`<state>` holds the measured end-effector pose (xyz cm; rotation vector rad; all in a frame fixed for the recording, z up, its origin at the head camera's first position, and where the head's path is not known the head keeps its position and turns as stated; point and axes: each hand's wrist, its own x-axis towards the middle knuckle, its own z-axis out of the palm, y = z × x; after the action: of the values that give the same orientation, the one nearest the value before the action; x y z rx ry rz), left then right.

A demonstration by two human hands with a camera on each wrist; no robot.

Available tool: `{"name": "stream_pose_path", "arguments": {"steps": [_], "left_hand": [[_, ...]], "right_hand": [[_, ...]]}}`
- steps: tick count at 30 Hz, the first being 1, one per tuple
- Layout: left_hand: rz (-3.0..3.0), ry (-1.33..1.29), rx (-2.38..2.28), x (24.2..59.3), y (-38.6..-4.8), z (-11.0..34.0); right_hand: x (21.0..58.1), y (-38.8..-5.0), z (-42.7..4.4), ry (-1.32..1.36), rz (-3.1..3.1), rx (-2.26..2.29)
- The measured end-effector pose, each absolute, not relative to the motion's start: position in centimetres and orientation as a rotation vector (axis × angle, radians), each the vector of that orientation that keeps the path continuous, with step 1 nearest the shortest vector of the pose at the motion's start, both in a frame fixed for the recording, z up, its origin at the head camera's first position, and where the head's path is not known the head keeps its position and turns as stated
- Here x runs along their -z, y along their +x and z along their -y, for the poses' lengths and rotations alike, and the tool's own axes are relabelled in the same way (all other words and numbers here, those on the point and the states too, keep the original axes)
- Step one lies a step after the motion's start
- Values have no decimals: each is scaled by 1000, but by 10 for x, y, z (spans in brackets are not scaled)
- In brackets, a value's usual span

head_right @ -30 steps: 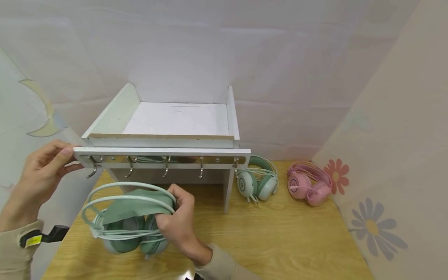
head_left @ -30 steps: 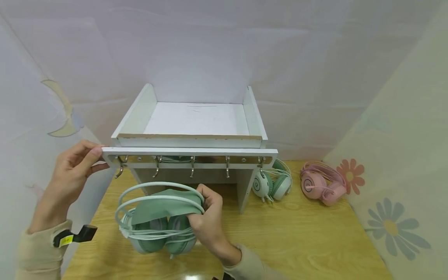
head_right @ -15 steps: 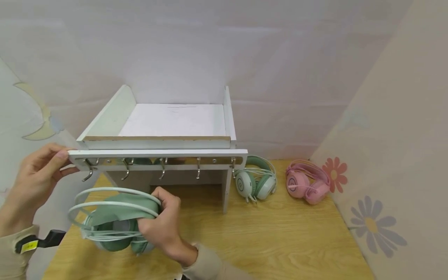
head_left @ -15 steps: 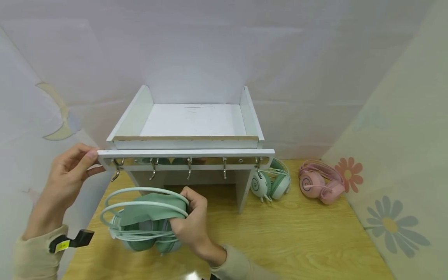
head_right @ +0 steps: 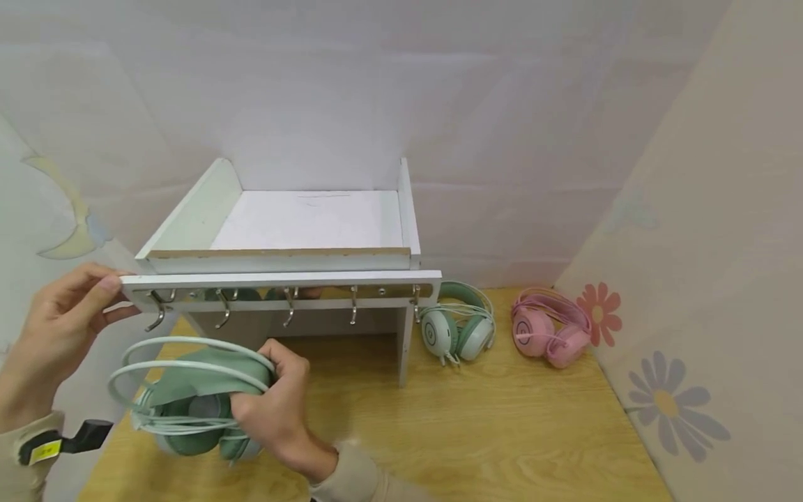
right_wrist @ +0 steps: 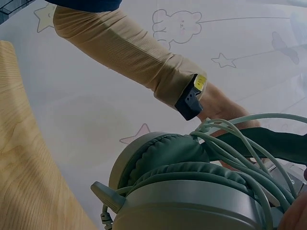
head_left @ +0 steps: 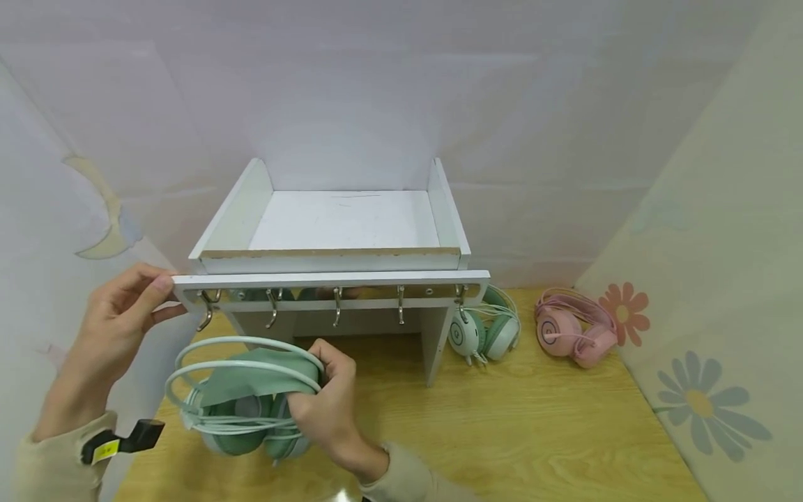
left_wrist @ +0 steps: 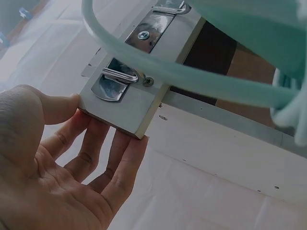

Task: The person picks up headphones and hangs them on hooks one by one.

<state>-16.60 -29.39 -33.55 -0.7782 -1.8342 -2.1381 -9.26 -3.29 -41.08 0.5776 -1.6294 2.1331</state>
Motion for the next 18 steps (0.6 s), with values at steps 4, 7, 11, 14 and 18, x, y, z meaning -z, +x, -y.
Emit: {"name": "stream_pose_path", "arguments": {"steps": [4, 7, 11, 14, 18], "left_hand": [[1909, -808, 2106, 335, -164, 297], [1927, -892, 2108, 334, -166, 299], [1914, -979, 2125, 333, -169, 301], [1916, -981, 2134, 332, -168, 300], [1950, -952, 2113, 331, -164, 300]], "right_hand": [[411, -91, 38, 552, 1637, -2155], [410, -92, 41, 538, 1638, -2152], [410, -95, 43, 520, 1642, -2145], [411, -96, 44, 506, 1648, -2154], [411, -96, 49, 490, 1659, -2169]]}}
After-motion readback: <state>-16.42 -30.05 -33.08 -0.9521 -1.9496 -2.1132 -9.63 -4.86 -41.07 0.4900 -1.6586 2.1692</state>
